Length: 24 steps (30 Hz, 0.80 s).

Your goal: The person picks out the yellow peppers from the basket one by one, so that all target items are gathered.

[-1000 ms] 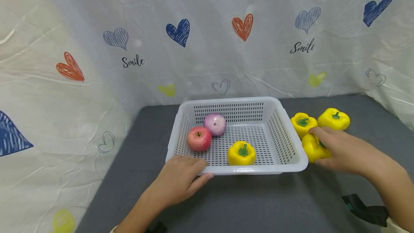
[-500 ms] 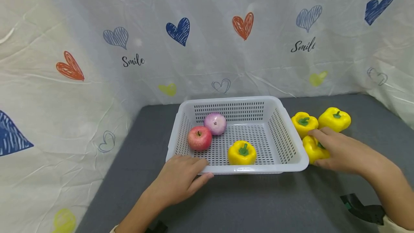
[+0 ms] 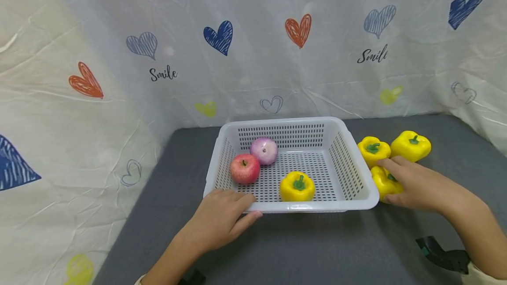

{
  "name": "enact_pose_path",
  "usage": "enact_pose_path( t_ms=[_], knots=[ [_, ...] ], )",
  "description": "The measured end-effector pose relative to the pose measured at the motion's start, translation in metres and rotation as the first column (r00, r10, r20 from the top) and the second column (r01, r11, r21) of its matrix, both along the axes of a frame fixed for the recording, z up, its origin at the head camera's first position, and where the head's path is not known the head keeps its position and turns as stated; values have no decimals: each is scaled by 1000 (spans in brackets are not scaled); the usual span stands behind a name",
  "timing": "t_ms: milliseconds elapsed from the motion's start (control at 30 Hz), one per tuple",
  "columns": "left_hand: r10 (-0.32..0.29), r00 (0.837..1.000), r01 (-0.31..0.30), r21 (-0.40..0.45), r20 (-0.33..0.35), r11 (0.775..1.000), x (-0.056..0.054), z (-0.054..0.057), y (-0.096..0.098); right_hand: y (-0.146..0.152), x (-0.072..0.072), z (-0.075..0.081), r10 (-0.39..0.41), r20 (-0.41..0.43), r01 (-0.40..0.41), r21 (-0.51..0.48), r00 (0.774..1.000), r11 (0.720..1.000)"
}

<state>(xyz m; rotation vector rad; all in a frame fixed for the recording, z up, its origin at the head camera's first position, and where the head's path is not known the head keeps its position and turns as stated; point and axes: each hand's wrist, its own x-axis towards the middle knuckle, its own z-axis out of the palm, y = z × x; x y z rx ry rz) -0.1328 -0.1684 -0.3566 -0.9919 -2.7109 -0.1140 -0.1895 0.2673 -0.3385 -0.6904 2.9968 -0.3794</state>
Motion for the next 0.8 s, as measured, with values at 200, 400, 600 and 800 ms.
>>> enact_pose_path(
  t_ms=[200,400,600,800],
  knots=[
    [1,1000,-1,1,0,1000,0,0,0,-1,2,3,-24,22,24,-2,999,1000],
    [-2,1000,2,0,2,1000,0,0,0,-2,6,6,-27,16,27,7,1000,1000],
    [-3,1000,3,6,-4,1000,-1,0,0,-4,10,21,-18,-39,18,7,999,1000],
    [-7,1000,7,12,-10,1000,0,0,0,-18,9,35,46,-163,-63,-104,986,993]
  ],
)
